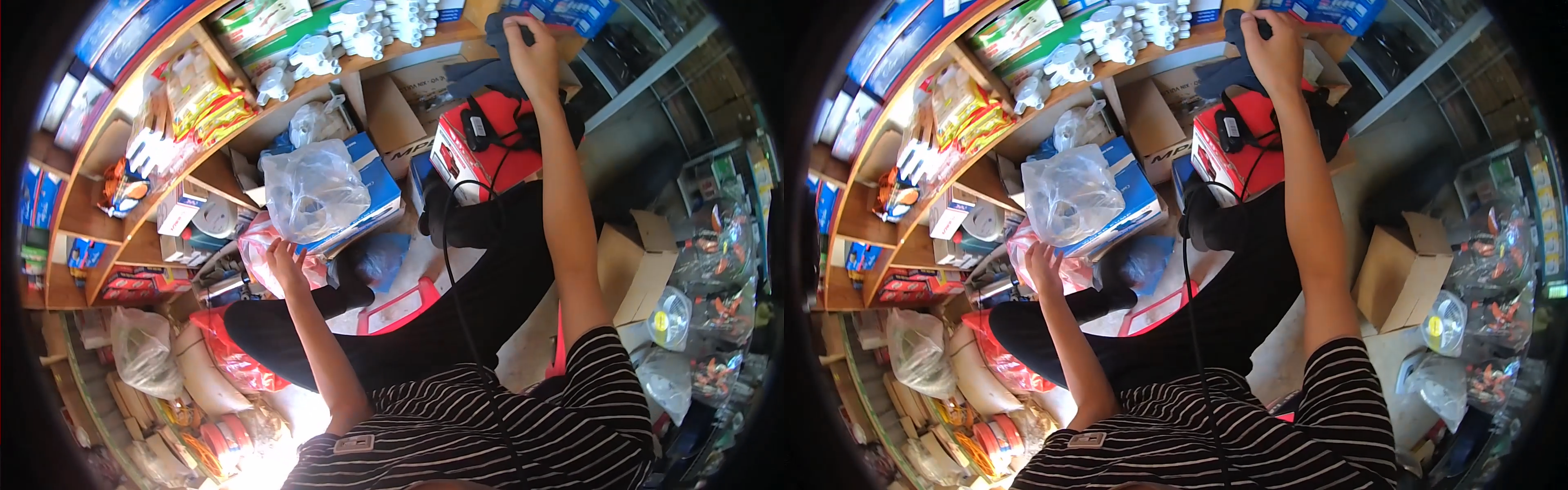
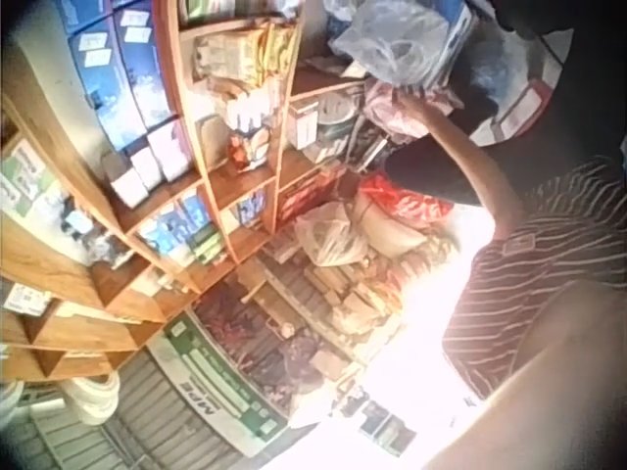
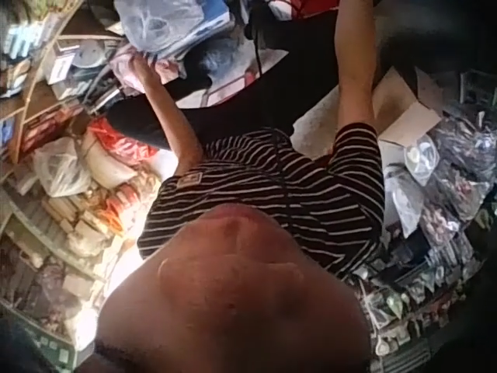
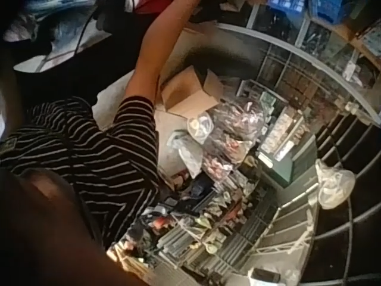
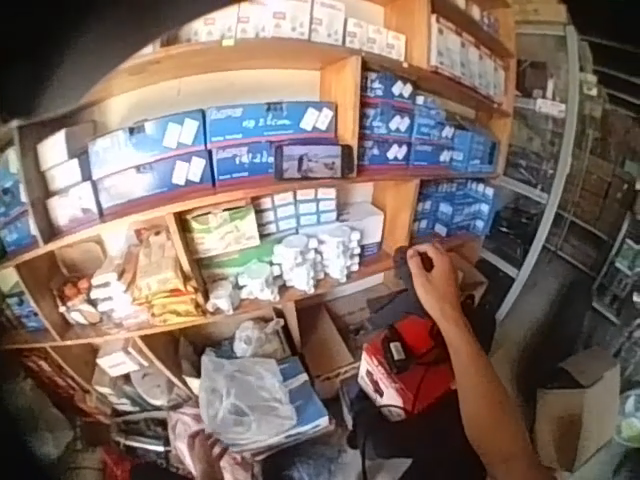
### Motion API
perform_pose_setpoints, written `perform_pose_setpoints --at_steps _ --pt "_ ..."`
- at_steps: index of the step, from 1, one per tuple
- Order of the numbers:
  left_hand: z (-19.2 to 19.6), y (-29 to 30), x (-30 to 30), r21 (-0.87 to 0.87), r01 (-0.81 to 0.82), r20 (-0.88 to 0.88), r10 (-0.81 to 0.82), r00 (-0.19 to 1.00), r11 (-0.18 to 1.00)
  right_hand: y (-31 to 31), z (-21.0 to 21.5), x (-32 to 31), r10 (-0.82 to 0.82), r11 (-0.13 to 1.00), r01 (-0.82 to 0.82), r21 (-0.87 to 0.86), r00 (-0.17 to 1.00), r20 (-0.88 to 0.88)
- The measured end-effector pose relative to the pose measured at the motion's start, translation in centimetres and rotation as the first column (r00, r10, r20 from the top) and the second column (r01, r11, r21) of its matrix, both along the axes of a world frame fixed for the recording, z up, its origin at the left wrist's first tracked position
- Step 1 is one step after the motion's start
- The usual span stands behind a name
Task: Assembling plastic plumbing or electrical components by fitting parts together and placing them into plastic bags.
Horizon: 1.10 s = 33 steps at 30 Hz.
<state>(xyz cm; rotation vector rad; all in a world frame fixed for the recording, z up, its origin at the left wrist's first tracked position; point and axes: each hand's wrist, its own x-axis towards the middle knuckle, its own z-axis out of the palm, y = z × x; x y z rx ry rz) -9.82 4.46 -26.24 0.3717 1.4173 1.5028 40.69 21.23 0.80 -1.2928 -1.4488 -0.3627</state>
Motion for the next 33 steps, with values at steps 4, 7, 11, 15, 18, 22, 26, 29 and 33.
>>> perform_pose_setpoints --at_steps 4,7,11,15,18,22,26,29,33 --pt "3.2 0.5 -0.1 -0.045 0.107 -0.238 -0.115 0.964 0.993 0.7 -5.5 4.4 0.073 0.799 -0.001 -0.601 0.993 0.096" --pt "4.4 -0.2 -0.2 -0.072 0.225 -0.334 -0.236 0.913 0.972 -0.1 -7.6 4.6 0.358 0.352 0.032 -0.936 0.919 0.166" --pt "4.8 0.0 -0.4 -0.084 0.125 -0.952 -0.117 0.282 0.989 0.6 -6.3 0.1 0.494 0.350 -0.214 -0.912 0.869 -0.014" --pt "5.0 2.0 0.9 0.163 -0.025 -0.943 0.163 0.291 0.986 2.4 -4.4 -6.3 0.585 0.373 -0.409 -0.833 0.800 -0.132" --pt "4.4 6.8 2.3 0.115 0.149 -0.989 0.100 0.105 0.982 4.3 -4.5 -10.7 0.602 0.347 -0.226 -0.910 0.798 0.032" --pt "2.2 9.6 0.4 -0.205 0.279 -0.978 -0.204 -0.032 0.938 4.0 -4.3 -17.1 0.633 0.359 -0.107 -0.927 0.758 0.158" --pt "1.2 10.0 -0.6 -0.038 0.305 -0.839 -0.196 0.507 0.952 1.5 -6.4 -22.6 0.776 0.257 0.025 -0.966 0.590 0.222" --pt "8.6 7.9 3.5 0.116 0.451 -0.451 -0.357 0.818 0.885 -1.5 -10.3 -25.3 0.903 -0.040 0.116 -0.992 0.430 0.014" --pt "12.7 6.0 1.7 0.185 0.562 -0.522 -0.404 0.751 0.806 -4.0 -16.7 -24.9 0.670 0.454 0.233 -0.860 0.548 0.502"
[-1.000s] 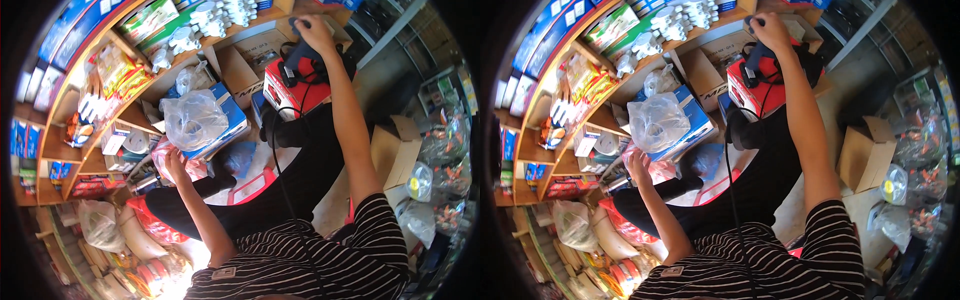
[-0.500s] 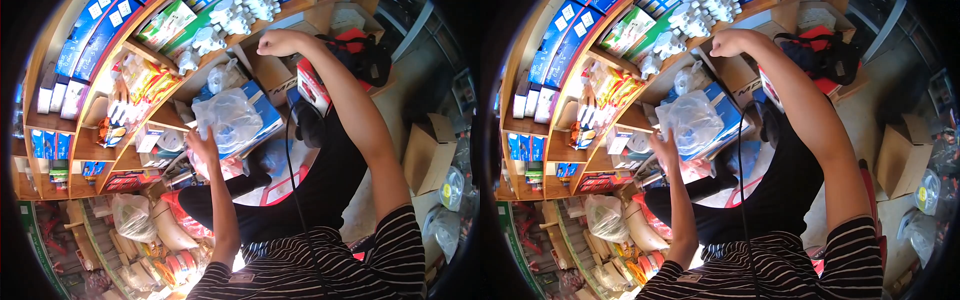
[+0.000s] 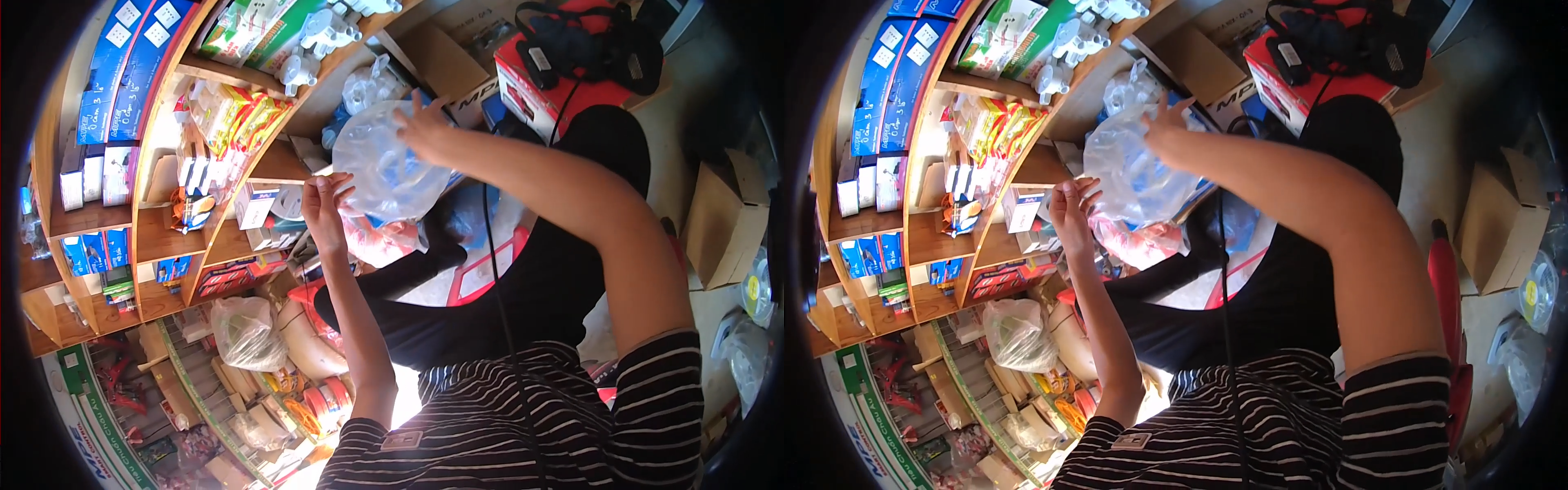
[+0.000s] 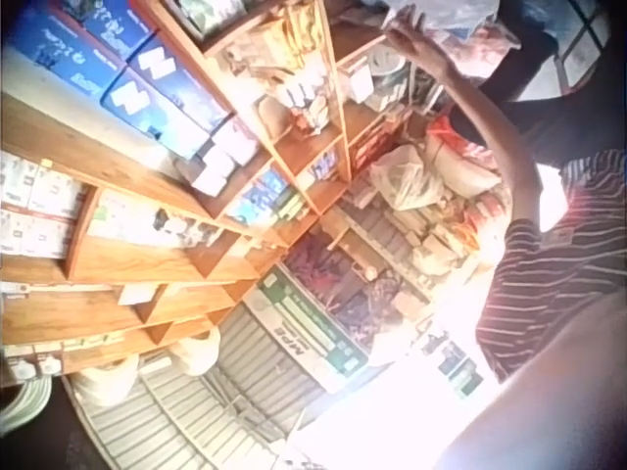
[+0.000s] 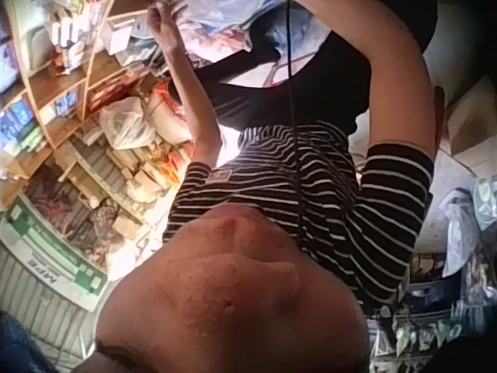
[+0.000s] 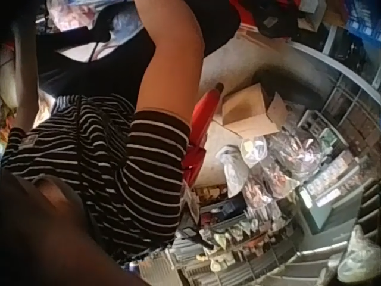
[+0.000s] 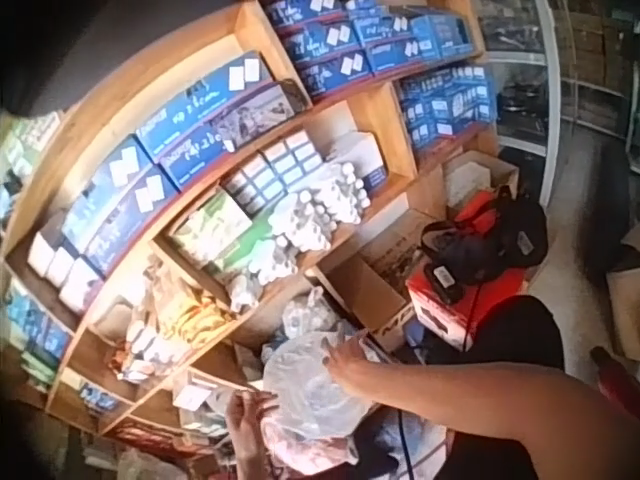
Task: Assembling plastic plumbing or electrical components by fitting parts together and placing them into plastic bags.
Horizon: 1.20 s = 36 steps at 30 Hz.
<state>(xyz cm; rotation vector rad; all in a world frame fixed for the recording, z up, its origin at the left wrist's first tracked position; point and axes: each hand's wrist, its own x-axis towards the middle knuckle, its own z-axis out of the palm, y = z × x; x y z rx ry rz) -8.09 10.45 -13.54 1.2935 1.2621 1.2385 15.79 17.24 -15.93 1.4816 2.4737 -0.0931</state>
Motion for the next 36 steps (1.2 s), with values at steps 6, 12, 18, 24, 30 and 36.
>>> perform_pose_setpoints --at_steps 6,12,18,24,30,36 --pt "-2.4 -2.6 5.7 0.111 0.243 -0.766 -0.073 0.639 0.964 1.7 -4.9 6.1 0.146 0.959 -0.093 0.267 0.972 -0.186" --pt "-13.6 -3.2 -3.4 0.137 0.071 -0.929 0.103 0.357 0.988 2.4 6.0 5.5 0.179 0.983 -0.131 0.126 0.810 -0.558" --pt "-1.1 -5.0 4.2 0.319 -0.119 -0.431 0.256 0.865 0.940 3.1 10.5 6.8 -0.182 0.891 -0.346 -0.293 0.317 -0.931" --pt "1.6 -1.7 7.5 0.536 -0.001 -0.459 0.292 0.839 0.844 1.4 14.2 5.0 -0.103 0.829 -0.530 -0.180 0.172 -0.980" --pt "2.9 1.1 4.5 0.400 -0.287 -0.099 0.352 0.931 0.870 0.5 16.6 6.7 -0.068 0.848 -0.504 -0.163 0.201 -0.977" --pt "10.9 -1.9 4.9 0.060 -0.259 0.310 0.229 0.923 0.964 2.7 13.0 11.6 0.300 0.856 0.084 0.510 0.722 -0.623"
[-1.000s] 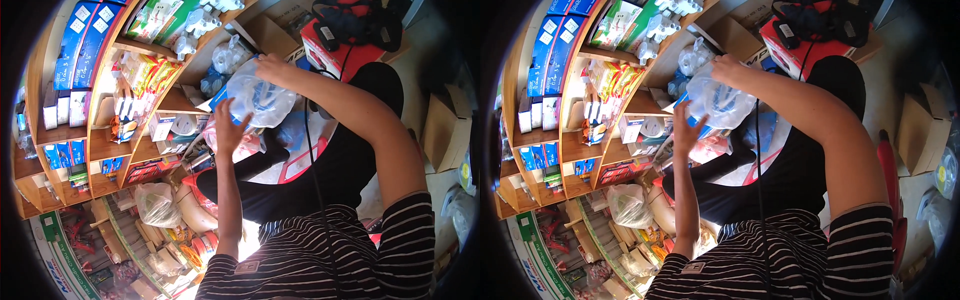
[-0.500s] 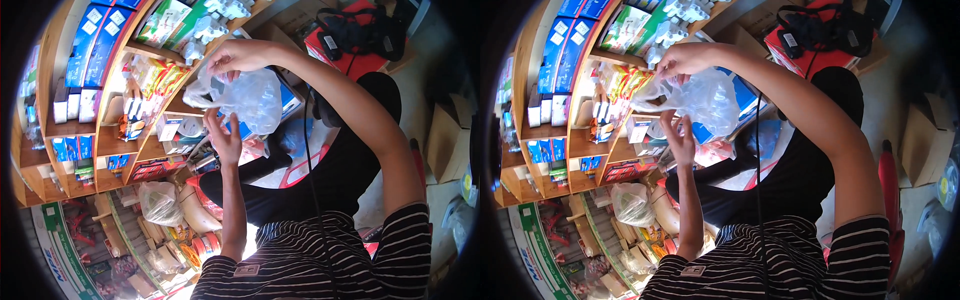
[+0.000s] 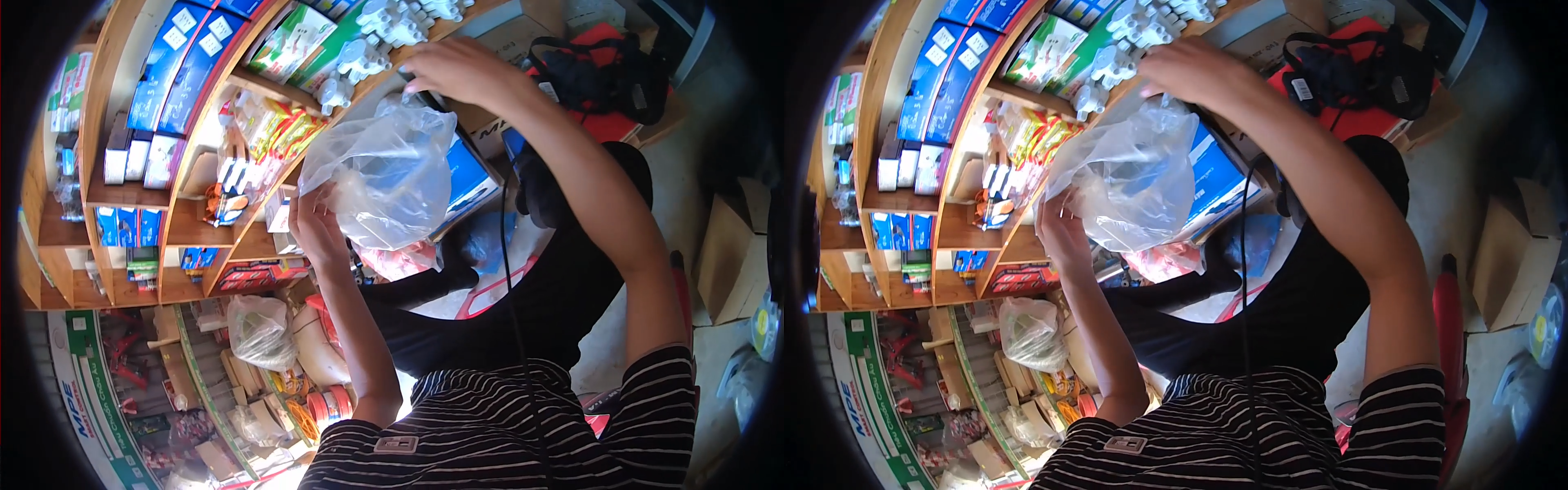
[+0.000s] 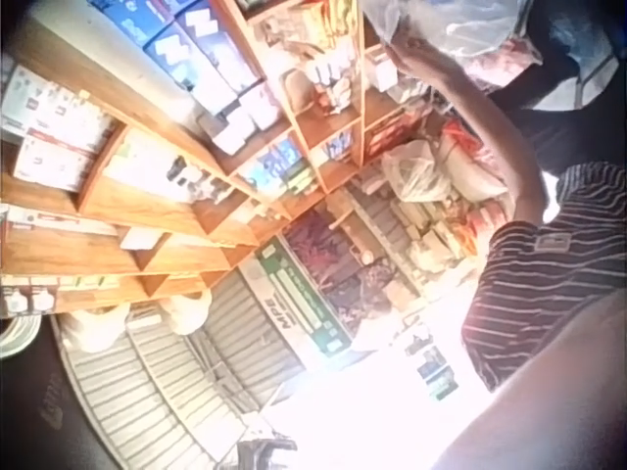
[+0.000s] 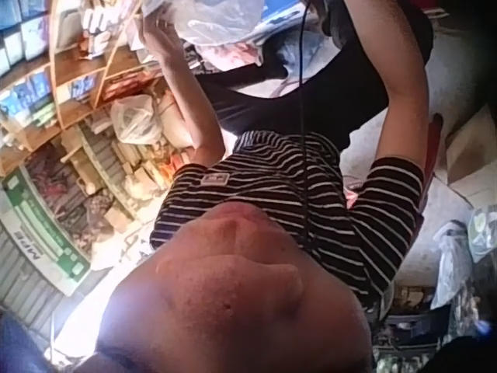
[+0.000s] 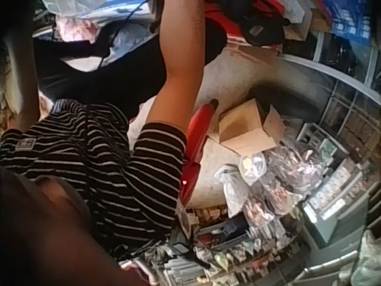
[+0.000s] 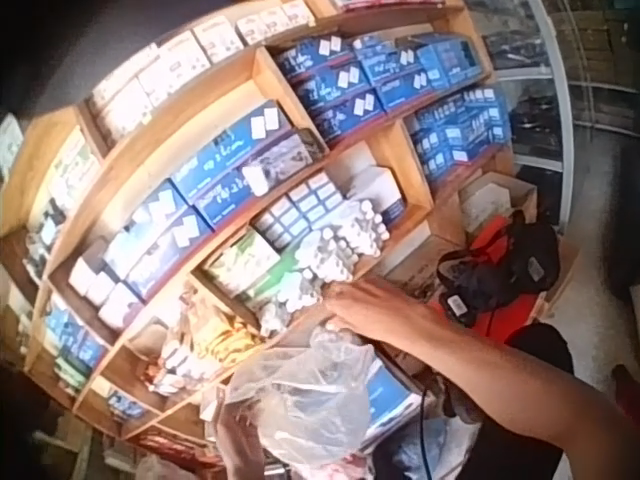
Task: Assembling plastic plumbing or electrical components by fitting parts together and placing them into plastic bags.
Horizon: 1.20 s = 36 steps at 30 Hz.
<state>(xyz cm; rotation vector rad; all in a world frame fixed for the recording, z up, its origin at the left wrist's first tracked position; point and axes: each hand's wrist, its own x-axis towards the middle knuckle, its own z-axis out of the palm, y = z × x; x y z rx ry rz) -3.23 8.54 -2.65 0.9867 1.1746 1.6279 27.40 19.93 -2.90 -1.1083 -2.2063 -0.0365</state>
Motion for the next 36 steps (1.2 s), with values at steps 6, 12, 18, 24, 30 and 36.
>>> perform_pose_setpoints --at_steps 6,12,18,24,30,36 --pt "-0.1 -1.4 -0.4 -0.061 0.087 0.176 -0.075 0.982 0.994 -5.8 5.6 -3.9 0.287 0.708 -0.287 -0.645 0.952 -0.109" --pt "0.8 -1.9 0.0 -0.096 0.097 0.250 -0.070 0.966 0.991 -7.9 -1.7 -8.5 0.138 0.990 -0.131 -0.043 0.940 0.313" --pt "3.2 -4.0 -1.3 0.052 0.144 0.433 -0.152 0.888 0.988 -5.6 0.7 -8.8 0.068 0.977 -0.070 0.204 0.998 0.016" --pt "3.5 -4.9 1.2 0.064 0.055 0.681 -0.084 0.728 0.996 -7.2 5.2 -7.4 0.135 0.876 -0.038 -0.480 0.976 0.169" --pt "2.4 -4.9 1.2 -0.016 0.076 0.296 -0.068 0.953 0.997 -7.2 2.6 -8.5 0.260 0.459 -0.694 -0.555 0.703 -0.662" --pt "3.1 -2.5 1.8 0.123 -0.363 -0.176 0.381 0.908 0.924 -7.7 4.9 -7.5 0.267 0.179 -0.881 -0.437 0.472 -0.841"
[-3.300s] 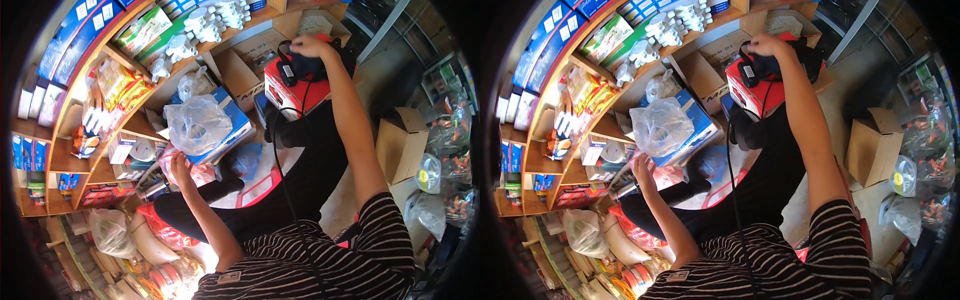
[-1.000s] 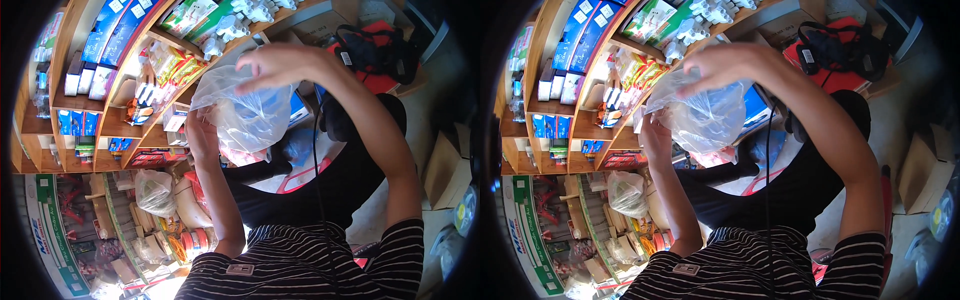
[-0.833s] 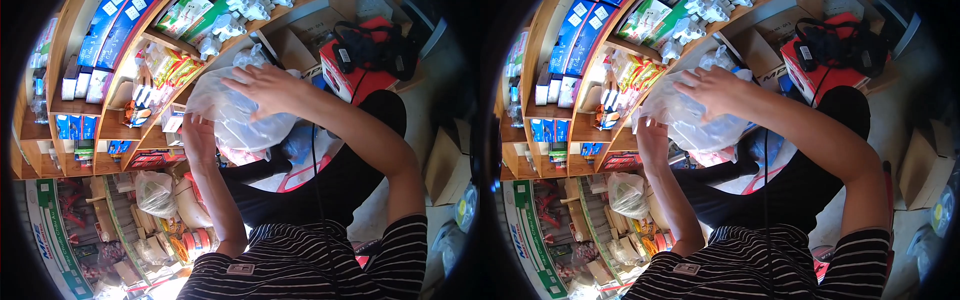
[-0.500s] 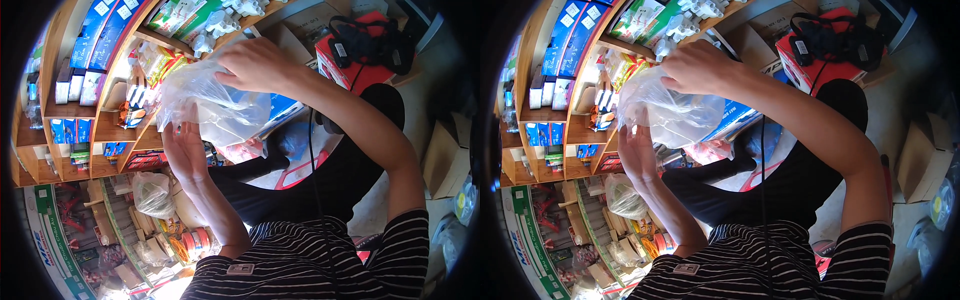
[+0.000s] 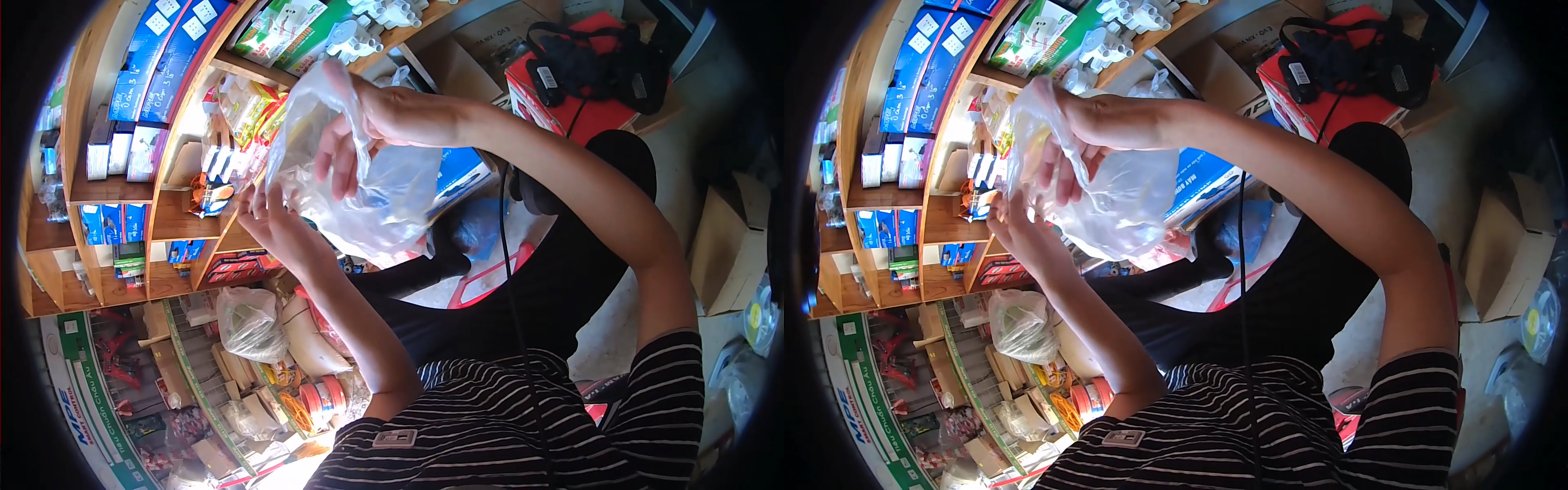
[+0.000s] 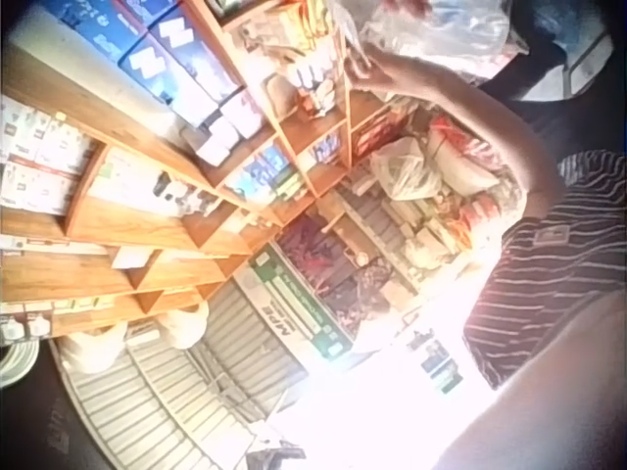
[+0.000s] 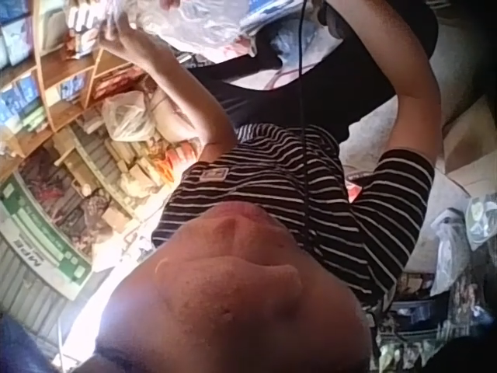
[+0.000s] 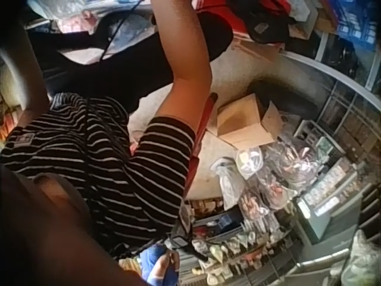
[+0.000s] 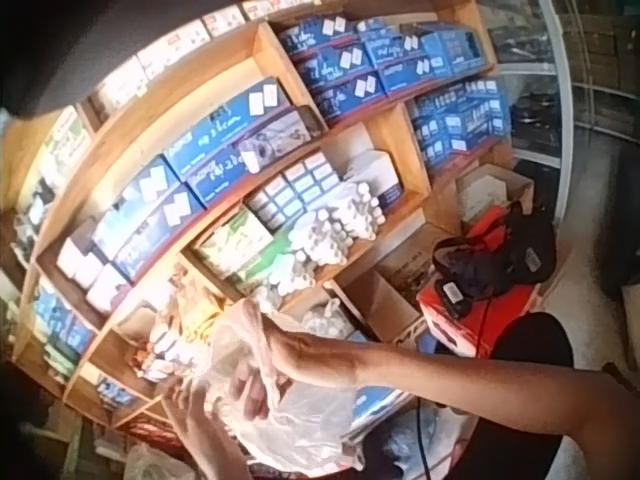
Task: Assembling plastic plumbing or electrical components by fitting parts together and placing them into plastic bags.
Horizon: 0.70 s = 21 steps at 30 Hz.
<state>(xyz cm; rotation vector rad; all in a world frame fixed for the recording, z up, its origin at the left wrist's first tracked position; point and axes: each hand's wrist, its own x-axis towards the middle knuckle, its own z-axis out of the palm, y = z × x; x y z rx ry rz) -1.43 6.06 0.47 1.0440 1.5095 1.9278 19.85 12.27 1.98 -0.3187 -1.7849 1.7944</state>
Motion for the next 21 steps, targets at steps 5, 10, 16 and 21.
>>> perform_pose_setpoints --at_steps 5,10,16,21 --pt "-2.7 -0.7 1.3 0.154 -0.265 -0.650 0.300 0.698 0.952 0.8 0.8 -0.3 -0.121 0.970 0.075 -0.232 0.974 -0.193" --pt "-8.5 -2.3 2.2 -0.281 0.237 -0.561 -0.360 0.746 0.930 1.6 -1.4 -0.7 -0.139 0.880 -0.108 -0.462 0.872 -0.470" --pt "-13.6 -1.2 1.3 -0.501 0.172 -0.300 -0.357 0.884 0.848 -2.1 1.2 -1.4 -0.133 0.896 -0.037 -0.442 0.928 -0.349" --pt "-18.3 -1.1 1.1 -0.700 -0.066 -0.496 -0.419 0.761 0.711 -1.1 0.1 -1.4 -0.125 0.913 -0.040 -0.406 0.920 -0.372"
